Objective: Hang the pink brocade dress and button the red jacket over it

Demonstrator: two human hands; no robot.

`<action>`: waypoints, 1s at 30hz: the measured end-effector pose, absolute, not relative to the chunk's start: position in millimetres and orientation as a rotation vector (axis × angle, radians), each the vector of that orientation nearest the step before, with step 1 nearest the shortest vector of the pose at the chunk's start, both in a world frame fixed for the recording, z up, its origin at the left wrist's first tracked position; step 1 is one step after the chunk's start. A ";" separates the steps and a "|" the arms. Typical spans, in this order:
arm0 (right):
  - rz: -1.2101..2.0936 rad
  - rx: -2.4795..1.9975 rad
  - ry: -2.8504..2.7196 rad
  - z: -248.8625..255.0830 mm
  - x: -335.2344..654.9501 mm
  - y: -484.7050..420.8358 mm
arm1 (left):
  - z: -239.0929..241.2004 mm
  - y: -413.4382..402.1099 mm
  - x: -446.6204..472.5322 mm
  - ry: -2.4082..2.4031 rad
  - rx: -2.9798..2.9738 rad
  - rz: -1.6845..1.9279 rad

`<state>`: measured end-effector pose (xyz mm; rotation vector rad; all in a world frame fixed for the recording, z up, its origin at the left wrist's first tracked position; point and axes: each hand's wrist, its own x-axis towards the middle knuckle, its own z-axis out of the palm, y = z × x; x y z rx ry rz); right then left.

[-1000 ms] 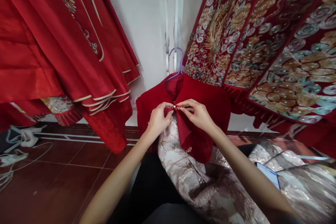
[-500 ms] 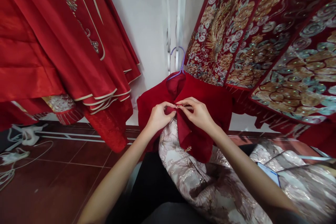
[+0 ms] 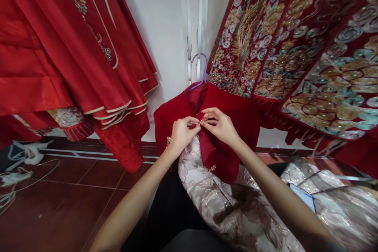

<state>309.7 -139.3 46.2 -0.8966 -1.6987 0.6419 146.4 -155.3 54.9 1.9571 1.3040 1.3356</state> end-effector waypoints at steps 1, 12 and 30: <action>0.655 -0.889 -1.683 45.1 309.5 -138.0 | 54.7 -155.8 147.1 1.322 1.978 1.333; 0.607 -0.843 -1.585 26.6 298.5 -145.4 | 40.0 -151.6 150.8 1.240 1.900 1.332; 0.925 -0.845 -1.706 13.0 297.2 -226.2 | -24.1 -187.9 160.3 1.193 1.709 1.205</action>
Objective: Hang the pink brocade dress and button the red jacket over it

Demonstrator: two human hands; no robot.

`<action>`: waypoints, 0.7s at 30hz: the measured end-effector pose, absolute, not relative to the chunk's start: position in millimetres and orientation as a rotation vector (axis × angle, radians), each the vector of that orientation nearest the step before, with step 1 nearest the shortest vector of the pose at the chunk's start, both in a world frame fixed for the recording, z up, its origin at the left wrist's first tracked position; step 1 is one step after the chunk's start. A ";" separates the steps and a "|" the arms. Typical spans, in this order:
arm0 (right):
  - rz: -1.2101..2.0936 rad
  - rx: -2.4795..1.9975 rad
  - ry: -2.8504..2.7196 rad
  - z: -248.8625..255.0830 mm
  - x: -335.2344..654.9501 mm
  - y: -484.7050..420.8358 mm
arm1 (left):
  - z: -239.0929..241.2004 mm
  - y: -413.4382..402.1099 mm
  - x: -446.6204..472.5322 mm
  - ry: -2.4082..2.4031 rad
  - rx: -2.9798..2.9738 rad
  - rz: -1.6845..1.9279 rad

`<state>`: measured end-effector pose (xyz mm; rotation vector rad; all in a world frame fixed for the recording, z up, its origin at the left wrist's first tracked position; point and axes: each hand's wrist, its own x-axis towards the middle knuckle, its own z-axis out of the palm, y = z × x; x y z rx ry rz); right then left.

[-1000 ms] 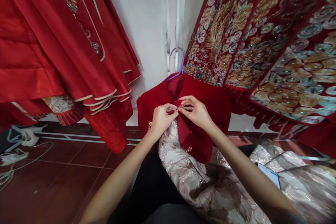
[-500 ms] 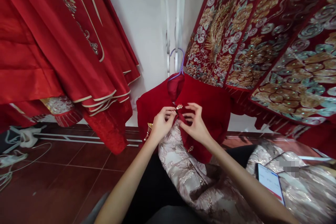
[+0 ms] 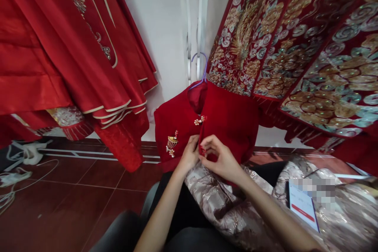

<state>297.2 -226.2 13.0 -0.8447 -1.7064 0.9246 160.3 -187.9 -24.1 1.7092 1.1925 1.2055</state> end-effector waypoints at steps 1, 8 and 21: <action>0.931 -0.846 -1.708 8.2 290.6 -219.4 | -28.3 -185.7 162.5 1.199 1.664 1.219; 0.983 -0.921 -1.427 -37.0 263.8 -163.7 | -33.8 -186.4 136.7 1.167 1.325 1.393; 0.996 -0.944 -1.647 -20.9 260.0 -171.8 | -43.1 -167.9 86.7 1.450 1.282 1.630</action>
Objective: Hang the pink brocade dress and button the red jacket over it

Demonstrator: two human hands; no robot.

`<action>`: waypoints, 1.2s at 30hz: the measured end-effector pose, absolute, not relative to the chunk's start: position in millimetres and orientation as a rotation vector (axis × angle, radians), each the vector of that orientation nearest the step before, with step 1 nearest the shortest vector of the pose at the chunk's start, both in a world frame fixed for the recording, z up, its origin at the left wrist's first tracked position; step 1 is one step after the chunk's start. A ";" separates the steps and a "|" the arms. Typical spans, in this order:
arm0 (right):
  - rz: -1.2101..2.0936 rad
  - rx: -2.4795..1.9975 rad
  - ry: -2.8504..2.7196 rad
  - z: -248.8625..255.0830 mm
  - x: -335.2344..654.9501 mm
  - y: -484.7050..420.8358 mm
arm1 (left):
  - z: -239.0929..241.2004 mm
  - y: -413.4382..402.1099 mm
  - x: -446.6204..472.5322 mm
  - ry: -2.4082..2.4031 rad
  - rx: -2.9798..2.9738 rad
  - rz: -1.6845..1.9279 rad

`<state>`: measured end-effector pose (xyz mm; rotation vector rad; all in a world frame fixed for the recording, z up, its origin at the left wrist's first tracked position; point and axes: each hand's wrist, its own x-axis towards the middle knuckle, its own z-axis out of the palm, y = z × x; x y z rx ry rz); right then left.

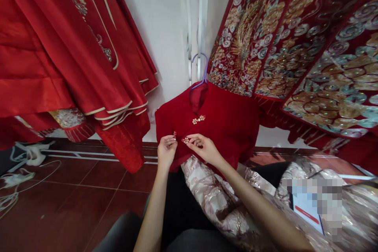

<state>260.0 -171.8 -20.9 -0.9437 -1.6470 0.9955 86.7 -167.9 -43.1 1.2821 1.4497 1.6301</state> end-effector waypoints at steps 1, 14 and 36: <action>0.948 -0.983 -1.656 -21.0 257.4 -171.7 | -42.7 -169.0 87.5 1.426 1.275 1.637; 0.785 -1.035 -1.588 -18.1 240.7 -156.7 | -36.4 -173.1 95.2 1.245 1.148 1.665; 0.634 -1.076 -1.560 -26.2 225.1 -151.1 | -32.4 -168.2 87.8 1.340 1.301 1.586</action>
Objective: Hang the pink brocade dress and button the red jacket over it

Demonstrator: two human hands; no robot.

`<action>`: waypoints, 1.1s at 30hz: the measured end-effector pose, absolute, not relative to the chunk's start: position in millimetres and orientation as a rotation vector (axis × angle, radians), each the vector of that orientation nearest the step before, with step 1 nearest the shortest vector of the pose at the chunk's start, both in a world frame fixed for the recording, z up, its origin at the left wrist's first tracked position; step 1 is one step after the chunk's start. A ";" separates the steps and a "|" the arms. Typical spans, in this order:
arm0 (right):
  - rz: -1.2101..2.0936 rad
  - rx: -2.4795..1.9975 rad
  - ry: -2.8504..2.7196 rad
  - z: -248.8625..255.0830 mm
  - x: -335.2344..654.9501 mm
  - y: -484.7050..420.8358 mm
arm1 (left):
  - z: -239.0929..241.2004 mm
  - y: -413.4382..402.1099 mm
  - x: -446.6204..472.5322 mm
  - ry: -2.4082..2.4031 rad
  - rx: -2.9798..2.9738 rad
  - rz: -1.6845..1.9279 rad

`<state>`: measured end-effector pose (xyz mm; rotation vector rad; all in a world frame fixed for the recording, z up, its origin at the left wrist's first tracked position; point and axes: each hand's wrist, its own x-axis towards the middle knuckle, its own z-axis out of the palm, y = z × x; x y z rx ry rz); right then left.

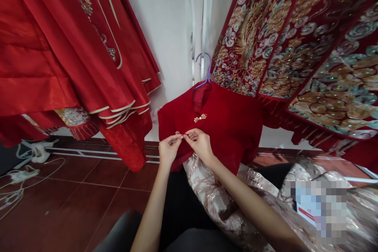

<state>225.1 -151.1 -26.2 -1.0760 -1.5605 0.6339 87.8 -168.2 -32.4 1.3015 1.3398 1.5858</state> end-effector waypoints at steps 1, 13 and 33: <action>0.623 -1.077 -1.568 -26.7 224.8 -150.4 | -33.7 -166.3 87.2 1.337 1.311 1.580; 0.487 -1.171 -1.658 -26.3 221.9 -145.9 | -42.8 -151.3 83.9 1.235 1.537 1.597; 0.922 -1.313 -2.046 -9.2 312.4 -200.8 | -78.6 -237.6 55.9 1.602 1.524 1.605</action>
